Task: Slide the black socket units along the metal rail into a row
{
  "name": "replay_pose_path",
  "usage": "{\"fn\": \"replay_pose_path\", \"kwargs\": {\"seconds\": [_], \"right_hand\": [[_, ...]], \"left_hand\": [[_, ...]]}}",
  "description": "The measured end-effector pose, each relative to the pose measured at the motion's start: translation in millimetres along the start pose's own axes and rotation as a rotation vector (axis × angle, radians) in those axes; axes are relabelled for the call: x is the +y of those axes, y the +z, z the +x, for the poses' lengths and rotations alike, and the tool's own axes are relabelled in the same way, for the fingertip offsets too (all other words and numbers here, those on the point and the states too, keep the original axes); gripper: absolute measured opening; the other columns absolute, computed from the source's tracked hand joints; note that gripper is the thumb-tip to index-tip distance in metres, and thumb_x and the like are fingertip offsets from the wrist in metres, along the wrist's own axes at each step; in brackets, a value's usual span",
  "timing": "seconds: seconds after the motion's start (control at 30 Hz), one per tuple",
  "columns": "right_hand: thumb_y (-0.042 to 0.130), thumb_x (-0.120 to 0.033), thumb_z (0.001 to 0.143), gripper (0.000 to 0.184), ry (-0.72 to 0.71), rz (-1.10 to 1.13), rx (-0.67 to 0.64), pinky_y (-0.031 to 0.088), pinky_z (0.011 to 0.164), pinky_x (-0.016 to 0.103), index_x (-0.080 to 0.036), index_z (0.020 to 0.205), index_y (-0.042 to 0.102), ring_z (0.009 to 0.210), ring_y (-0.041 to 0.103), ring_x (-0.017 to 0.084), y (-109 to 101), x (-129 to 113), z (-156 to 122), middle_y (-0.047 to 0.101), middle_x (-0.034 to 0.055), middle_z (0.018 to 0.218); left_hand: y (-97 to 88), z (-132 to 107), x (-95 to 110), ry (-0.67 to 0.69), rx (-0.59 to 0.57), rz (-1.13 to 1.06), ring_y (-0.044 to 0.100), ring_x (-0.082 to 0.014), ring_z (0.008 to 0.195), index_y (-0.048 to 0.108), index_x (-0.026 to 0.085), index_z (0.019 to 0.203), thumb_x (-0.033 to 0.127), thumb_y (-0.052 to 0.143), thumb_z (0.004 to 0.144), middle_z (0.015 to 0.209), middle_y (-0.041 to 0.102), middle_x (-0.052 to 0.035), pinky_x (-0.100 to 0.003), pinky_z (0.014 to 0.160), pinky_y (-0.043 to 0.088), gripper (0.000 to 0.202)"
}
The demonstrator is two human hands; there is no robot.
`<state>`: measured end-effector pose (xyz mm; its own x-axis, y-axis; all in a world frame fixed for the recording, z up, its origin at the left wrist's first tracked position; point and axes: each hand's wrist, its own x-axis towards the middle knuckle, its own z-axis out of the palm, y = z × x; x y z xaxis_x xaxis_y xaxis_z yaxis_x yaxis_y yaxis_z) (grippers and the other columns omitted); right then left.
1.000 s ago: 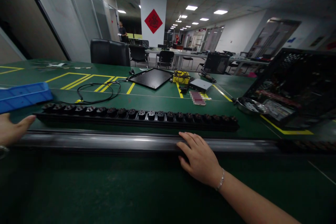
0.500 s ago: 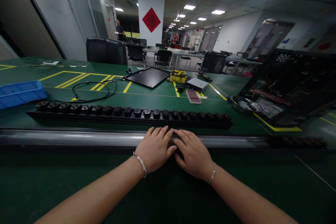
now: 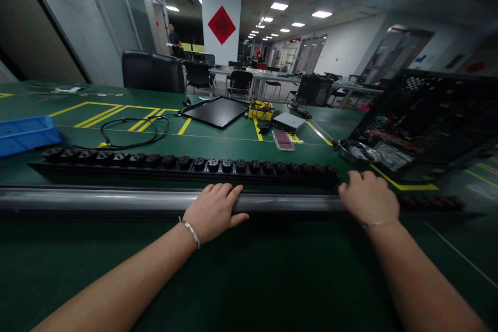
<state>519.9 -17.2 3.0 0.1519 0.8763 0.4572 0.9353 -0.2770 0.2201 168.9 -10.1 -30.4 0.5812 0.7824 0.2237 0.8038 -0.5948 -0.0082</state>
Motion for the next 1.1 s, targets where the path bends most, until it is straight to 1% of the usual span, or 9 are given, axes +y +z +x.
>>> {"fn": "replay_pose_path", "kwargs": {"seconds": [0.1,0.2,0.3,0.47,0.67,0.73,0.83,0.97,1.1], "right_hand": [[0.039,-0.034,0.083,0.040,0.207,0.008,-0.175,0.037,0.059,0.041,-0.009,0.104,0.062,0.085,0.052,0.035,12.0,35.7,2.5,0.052,0.0262,0.096],[0.040,-0.036,0.082,0.044,0.300,0.024,-0.242,0.034,0.055,0.038,-0.007,0.107,0.062,0.082,0.055,0.033,19.9,57.6,3.1,0.051,0.0288,0.095],[0.039,-0.036,0.082,0.048,0.343,0.044,-0.287,0.032,0.054,0.037,-0.004,0.109,0.062,0.084,0.055,0.034,23.6,69.1,4.2,0.050,0.0303,0.098],[0.033,-0.035,0.084,0.053,0.389,0.048,-0.327,0.033,0.062,0.040,-0.001,0.118,0.056,0.100,0.048,0.041,28.5,77.6,6.0,0.045,0.0323,0.111],[0.037,-0.027,0.080,0.046,0.491,-0.006,-0.372,0.035,0.074,0.043,0.001,0.110,0.058,0.104,0.043,0.042,37.8,75.1,9.3,0.045,0.0330,0.109],[0.037,-0.029,0.081,0.048,0.519,-0.014,-0.384,0.035,0.076,0.043,-0.001,0.114,0.056,0.106,0.042,0.043,37.9,70.4,9.9,0.042,0.0318,0.113],[0.033,-0.033,0.083,0.051,0.526,0.007,-0.417,0.038,0.074,0.040,-0.002,0.120,0.051,0.104,0.046,0.040,32.6,62.4,9.6,0.041,0.0293,0.113],[0.031,-0.038,0.085,0.054,0.462,0.020,-0.462,0.039,0.071,0.038,-0.003,0.119,0.052,0.100,0.050,0.038,21.2,50.3,9.2,0.041,0.0279,0.113],[0.034,-0.036,0.084,0.047,0.311,0.014,-0.476,0.039,0.076,0.040,-0.005,0.111,0.057,0.102,0.049,0.038,15.0,31.1,9.5,0.047,0.0248,0.111]], "left_hand": [[-1.1,-1.9,-10.8,-0.014,-0.003,0.008,0.052,-0.0257,0.104,0.043,0.018,0.131,0.061,0.037,0.085,0.114,0.057,-0.0115,-0.039,0.091,0.037,0.063],[-1.1,-2.6,-14.8,-0.022,0.006,0.006,0.052,-0.0251,0.104,0.043,0.019,0.130,0.061,0.037,0.084,0.113,0.057,-0.0108,-0.038,0.091,0.037,0.062],[-1.6,-2.3,-13.8,-0.024,0.006,-0.003,0.053,-0.0248,0.102,0.044,0.019,0.129,0.061,0.037,0.084,0.110,0.057,-0.0102,-0.038,0.090,0.037,0.062],[-5.9,-1.4,-12.2,-0.046,-0.008,-0.026,0.053,-0.0248,0.098,0.046,0.019,0.126,0.061,0.040,0.082,0.105,0.057,-0.0092,-0.040,0.089,0.037,0.061],[-8.7,-2.5,-12.5,-0.060,-0.012,-0.036,0.053,-0.0248,0.097,0.047,0.020,0.124,0.061,0.043,0.080,0.104,0.058,-0.0086,-0.039,0.088,0.037,0.060],[-8.4,-2.6,-12.6,-0.057,-0.007,-0.035,0.053,-0.0248,0.097,0.047,0.019,0.124,0.060,0.042,0.081,0.105,0.058,-0.0088,-0.040,0.088,0.037,0.060],[-8.1,-2.6,-12.9,-0.052,-0.007,-0.026,0.053,-0.0250,0.097,0.047,0.019,0.125,0.060,0.041,0.082,0.105,0.058,-0.0091,-0.040,0.087,0.038,0.060],[-7.9,-3.0,-12.9,-0.048,-0.001,-0.017,0.053,-0.0244,0.096,0.047,0.019,0.125,0.061,0.040,0.082,0.105,0.058,-0.0089,-0.040,0.087,0.038,0.061],[-6.9,-4.0,-12.4,-0.046,0.006,-0.001,0.054,-0.0242,0.096,0.046,0.018,0.126,0.061,0.038,0.083,0.104,0.057,-0.0090,-0.039,0.087,0.039,0.061]]}}
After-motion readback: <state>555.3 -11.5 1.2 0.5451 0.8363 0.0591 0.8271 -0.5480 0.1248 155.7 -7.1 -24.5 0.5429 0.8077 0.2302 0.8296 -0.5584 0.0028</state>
